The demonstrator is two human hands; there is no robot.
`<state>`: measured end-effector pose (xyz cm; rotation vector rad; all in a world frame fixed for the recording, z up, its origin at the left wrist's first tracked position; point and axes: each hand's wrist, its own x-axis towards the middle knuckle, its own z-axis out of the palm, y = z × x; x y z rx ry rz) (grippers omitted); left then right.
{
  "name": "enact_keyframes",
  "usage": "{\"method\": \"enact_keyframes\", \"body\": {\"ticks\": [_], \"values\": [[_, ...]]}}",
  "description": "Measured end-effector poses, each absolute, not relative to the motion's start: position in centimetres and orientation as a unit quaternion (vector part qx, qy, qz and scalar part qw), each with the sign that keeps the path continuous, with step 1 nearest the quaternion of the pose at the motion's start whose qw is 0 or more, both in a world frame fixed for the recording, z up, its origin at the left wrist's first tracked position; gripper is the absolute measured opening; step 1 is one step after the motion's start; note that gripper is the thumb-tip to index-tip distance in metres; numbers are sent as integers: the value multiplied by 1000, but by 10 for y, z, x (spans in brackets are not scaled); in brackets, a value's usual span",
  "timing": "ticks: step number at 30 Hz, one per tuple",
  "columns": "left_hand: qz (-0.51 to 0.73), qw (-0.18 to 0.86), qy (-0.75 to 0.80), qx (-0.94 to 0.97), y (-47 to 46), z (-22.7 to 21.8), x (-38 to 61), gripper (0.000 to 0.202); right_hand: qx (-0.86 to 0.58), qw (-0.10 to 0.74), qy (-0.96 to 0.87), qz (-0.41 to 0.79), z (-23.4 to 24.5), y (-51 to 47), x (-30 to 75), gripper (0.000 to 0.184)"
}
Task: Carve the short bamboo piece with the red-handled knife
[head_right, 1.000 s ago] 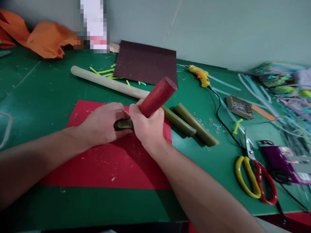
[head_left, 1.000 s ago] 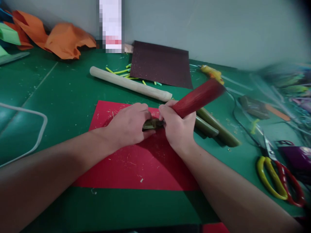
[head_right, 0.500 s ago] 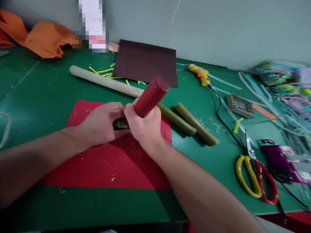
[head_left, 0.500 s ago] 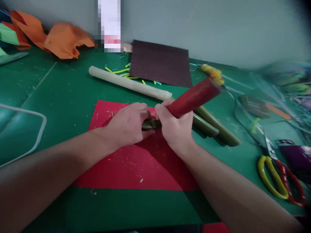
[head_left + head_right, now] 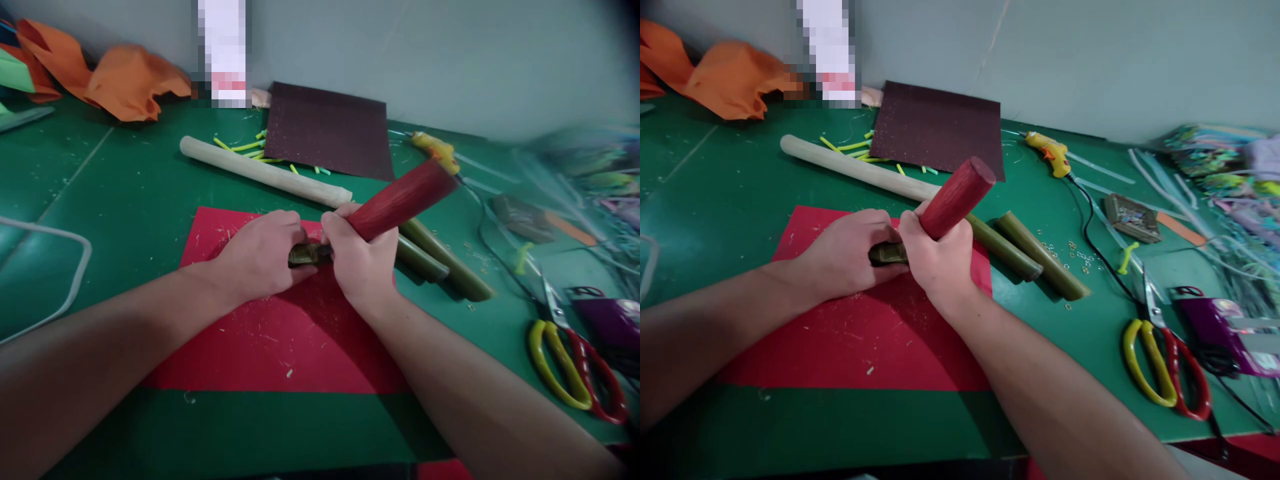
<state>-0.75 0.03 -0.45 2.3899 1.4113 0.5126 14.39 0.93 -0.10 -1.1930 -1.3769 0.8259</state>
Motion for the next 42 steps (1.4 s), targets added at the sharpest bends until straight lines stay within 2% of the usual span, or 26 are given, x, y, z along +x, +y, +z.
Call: {"method": "enact_keyframes", "body": {"ticks": [16, 24, 32, 37, 42], "values": [[175, 158, 496, 836, 0, -5, -8, 29, -498, 553, -574, 342, -3, 10, 145, 22], [177, 154, 494, 837, 0, -6, -7, 29, -494, 543, -596, 324, -2, 9, 143, 24], [199, 160, 481, 839, 2, -8, -9, 27, -497, 511, -603, 359, 3, 8, 145, 26], [170, 158, 502, 833, 2, -3, -7, 27, -496, 558, -558, 363, -1, 9, 145, 23], [181, 171, 506, 826, 3, -3, -7, 27, -487, 556, -577, 347, -5, 11, 145, 23]]}}
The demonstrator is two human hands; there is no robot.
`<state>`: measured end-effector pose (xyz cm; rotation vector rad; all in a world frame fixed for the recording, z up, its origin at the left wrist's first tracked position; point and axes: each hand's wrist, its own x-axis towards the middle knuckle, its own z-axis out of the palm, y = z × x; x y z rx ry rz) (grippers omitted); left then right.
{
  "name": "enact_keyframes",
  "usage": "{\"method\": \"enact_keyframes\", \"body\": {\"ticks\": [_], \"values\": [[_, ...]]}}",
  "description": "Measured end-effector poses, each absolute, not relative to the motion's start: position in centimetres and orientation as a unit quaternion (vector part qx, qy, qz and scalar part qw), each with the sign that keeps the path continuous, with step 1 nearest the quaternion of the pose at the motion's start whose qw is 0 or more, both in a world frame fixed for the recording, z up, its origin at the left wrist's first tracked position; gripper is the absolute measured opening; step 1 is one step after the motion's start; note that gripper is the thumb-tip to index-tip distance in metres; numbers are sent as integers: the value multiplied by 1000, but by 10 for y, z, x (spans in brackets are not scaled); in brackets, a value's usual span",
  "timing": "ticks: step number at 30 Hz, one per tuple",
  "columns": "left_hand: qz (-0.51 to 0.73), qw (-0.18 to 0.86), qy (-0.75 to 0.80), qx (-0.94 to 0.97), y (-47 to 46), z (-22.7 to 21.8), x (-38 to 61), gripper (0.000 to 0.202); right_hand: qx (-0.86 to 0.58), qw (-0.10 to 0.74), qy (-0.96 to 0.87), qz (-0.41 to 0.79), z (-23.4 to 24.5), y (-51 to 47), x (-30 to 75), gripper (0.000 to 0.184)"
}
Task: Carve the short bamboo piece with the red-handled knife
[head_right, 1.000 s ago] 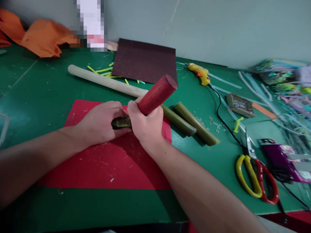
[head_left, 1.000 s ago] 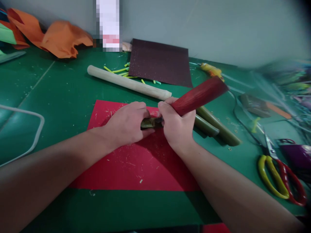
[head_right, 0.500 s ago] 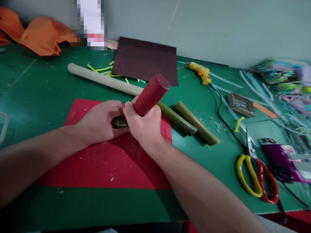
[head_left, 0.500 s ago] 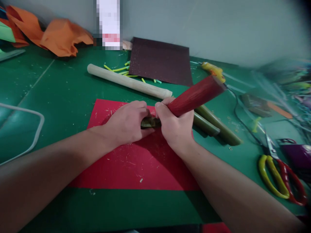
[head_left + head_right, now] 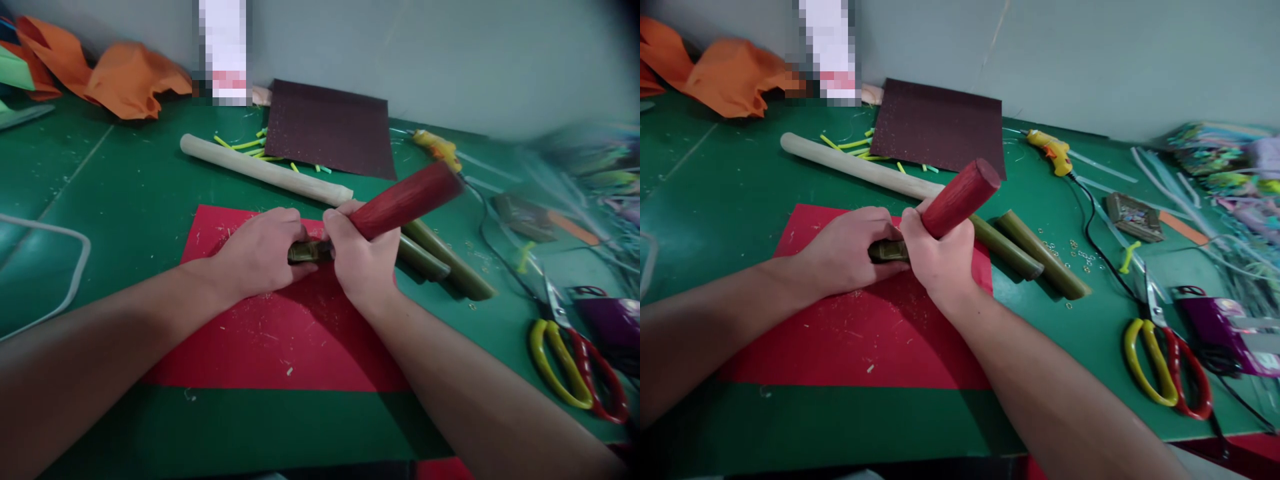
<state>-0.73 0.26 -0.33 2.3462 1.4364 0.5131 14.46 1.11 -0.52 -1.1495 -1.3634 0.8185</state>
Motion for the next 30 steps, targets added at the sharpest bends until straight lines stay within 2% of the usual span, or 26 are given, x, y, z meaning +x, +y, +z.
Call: {"method": "enact_keyframes", "body": {"ticks": [9, 16, 30], "values": [[189, 201, 506, 817, 2, -5, -8, 28, -500, 515, -594, 364, 5, 8, 144, 26], [176, 170, 504, 829, 2, -4, -9, 26, -498, 557, -563, 354, 1, 10, 144, 22], [172, 143, 492, 842, -4, -4, -6, 24, -512, 520, -594, 339, 4, 7, 143, 23]]}}
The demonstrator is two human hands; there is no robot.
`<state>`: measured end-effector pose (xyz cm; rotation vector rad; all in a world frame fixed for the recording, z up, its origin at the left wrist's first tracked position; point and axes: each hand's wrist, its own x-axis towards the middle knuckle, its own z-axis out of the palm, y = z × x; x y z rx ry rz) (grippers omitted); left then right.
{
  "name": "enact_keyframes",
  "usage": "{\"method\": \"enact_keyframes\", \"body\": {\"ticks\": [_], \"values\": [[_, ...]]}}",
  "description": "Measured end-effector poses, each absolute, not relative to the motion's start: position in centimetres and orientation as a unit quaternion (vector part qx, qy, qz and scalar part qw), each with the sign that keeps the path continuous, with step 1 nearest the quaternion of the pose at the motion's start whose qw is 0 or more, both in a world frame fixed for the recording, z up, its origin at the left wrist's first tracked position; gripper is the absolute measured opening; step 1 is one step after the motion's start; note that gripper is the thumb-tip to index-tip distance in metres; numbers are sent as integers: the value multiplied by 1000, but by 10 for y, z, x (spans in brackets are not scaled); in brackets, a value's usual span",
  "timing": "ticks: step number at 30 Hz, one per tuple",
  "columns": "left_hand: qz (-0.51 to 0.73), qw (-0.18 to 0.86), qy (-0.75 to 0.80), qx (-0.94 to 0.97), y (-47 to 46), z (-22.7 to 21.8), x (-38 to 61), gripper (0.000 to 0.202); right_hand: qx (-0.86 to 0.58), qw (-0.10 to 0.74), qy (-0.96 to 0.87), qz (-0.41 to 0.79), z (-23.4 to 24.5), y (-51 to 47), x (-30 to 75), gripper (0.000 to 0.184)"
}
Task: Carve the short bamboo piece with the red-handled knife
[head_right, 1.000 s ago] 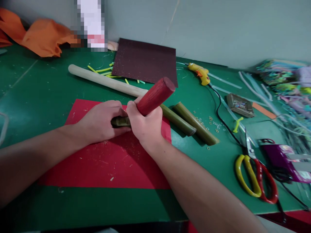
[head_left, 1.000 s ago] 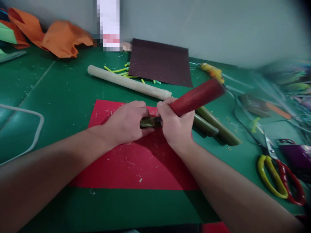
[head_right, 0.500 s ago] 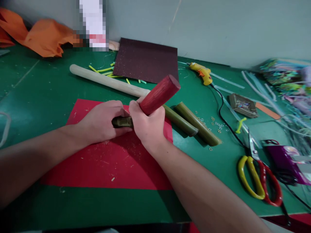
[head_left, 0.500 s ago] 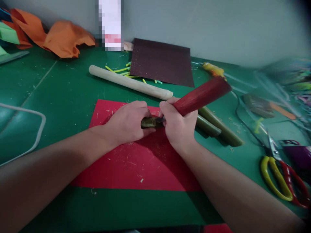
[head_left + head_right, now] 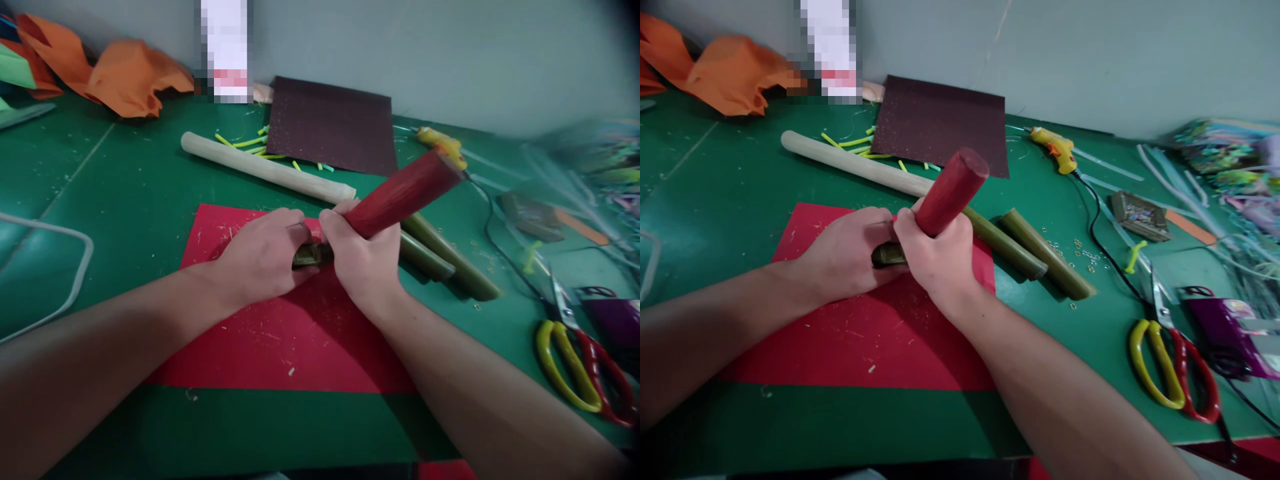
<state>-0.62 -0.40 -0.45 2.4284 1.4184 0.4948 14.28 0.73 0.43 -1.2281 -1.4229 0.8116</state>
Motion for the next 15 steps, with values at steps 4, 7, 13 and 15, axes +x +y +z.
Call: {"method": "enact_keyframes", "body": {"ticks": [4, 7, 13, 15], "values": [[181, 142, 476, 849, -4, -5, -7, 22, -532, 482, -599, 354, 8, 3, 143, 25], [164, 135, 485, 848, -4, -5, -6, 24, -520, 513, -585, 352, 6, 4, 144, 23], [164, 129, 488, 848, -4, -5, -5, 27, -503, 537, -590, 334, 0, 8, 144, 22], [167, 130, 487, 848, -5, -5, -5, 26, -505, 534, -591, 333, 1, 7, 144, 22]]}}
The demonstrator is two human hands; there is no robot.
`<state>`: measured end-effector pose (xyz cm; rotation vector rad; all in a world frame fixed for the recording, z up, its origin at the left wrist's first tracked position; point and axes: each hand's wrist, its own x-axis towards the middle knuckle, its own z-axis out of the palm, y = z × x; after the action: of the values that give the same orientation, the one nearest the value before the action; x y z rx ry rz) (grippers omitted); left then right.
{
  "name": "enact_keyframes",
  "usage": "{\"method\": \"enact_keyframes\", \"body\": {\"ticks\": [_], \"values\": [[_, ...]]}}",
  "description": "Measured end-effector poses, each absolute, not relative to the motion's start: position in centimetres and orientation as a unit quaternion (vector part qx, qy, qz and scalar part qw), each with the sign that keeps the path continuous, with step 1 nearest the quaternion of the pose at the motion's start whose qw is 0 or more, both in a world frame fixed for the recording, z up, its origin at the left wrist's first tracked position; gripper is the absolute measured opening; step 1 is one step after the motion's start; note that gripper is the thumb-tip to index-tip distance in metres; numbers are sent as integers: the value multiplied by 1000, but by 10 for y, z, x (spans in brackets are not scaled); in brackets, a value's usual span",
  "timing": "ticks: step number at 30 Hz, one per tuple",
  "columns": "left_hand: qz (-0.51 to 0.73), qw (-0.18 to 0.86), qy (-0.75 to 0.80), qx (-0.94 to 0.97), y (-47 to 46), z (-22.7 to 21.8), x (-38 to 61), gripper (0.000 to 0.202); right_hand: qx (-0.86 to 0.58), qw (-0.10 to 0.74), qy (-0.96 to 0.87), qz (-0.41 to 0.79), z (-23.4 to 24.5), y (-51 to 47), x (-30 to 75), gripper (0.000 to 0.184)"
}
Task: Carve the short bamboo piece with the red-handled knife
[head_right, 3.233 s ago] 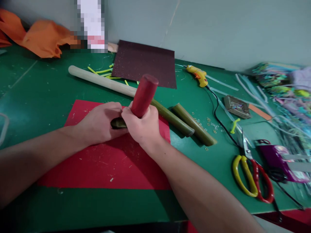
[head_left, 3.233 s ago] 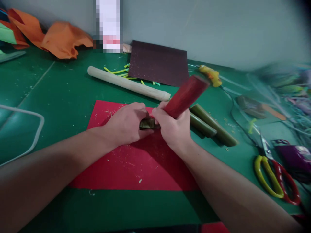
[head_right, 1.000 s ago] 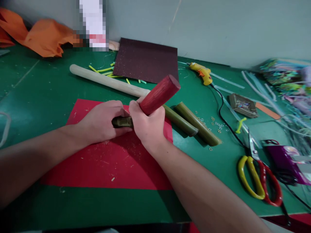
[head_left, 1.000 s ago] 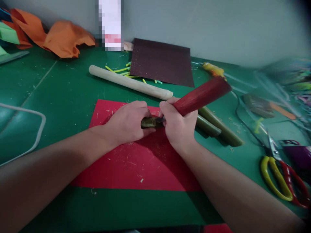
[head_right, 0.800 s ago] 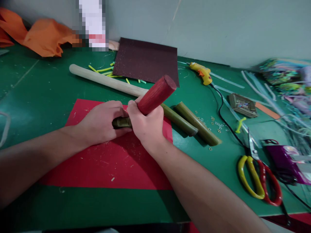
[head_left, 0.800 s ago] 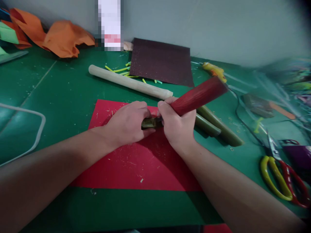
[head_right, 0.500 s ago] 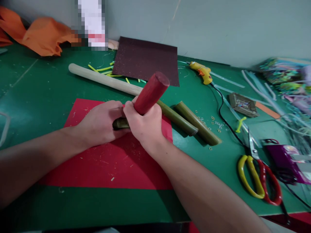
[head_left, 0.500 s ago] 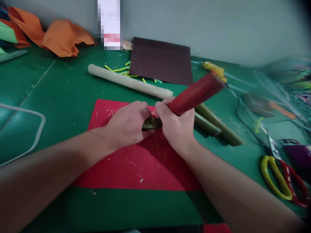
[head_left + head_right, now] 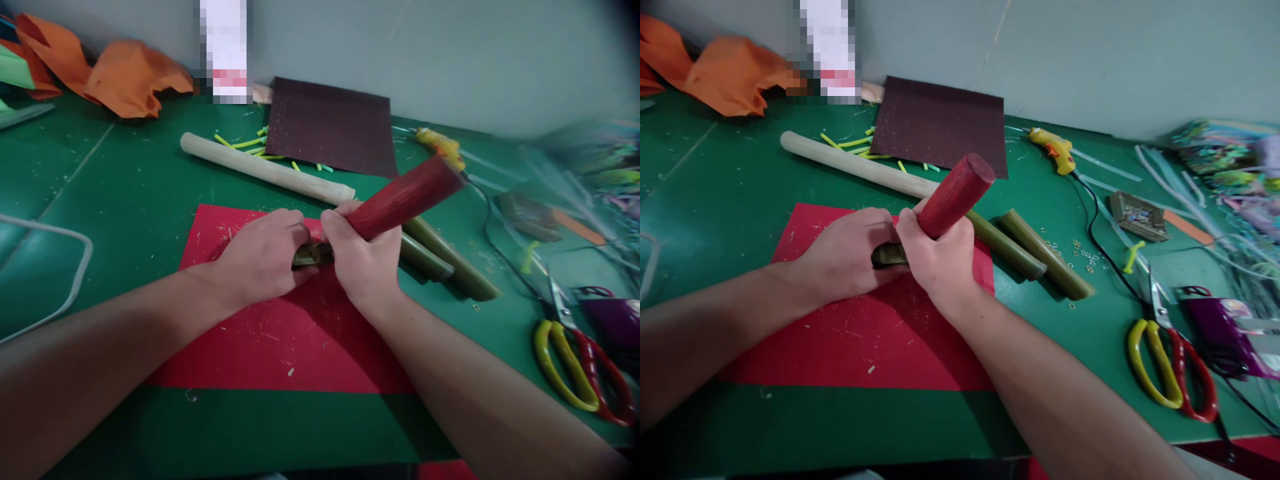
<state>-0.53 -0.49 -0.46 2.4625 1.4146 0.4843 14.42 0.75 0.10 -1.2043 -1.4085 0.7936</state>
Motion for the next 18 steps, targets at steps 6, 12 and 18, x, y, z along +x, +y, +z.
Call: {"method": "enact_keyframes", "body": {"ticks": [6, 12, 18], "values": [[197, 137, 474, 847, -3, -8, -8, 21, -524, 478, -615, 346, 6, 2, 145, 26], [186, 146, 482, 844, 0, -7, -9, 26, -500, 547, -576, 343, -1, 7, 145, 24], [188, 155, 480, 843, -1, -6, -8, 25, -507, 534, -590, 332, 2, 8, 143, 20]]}}
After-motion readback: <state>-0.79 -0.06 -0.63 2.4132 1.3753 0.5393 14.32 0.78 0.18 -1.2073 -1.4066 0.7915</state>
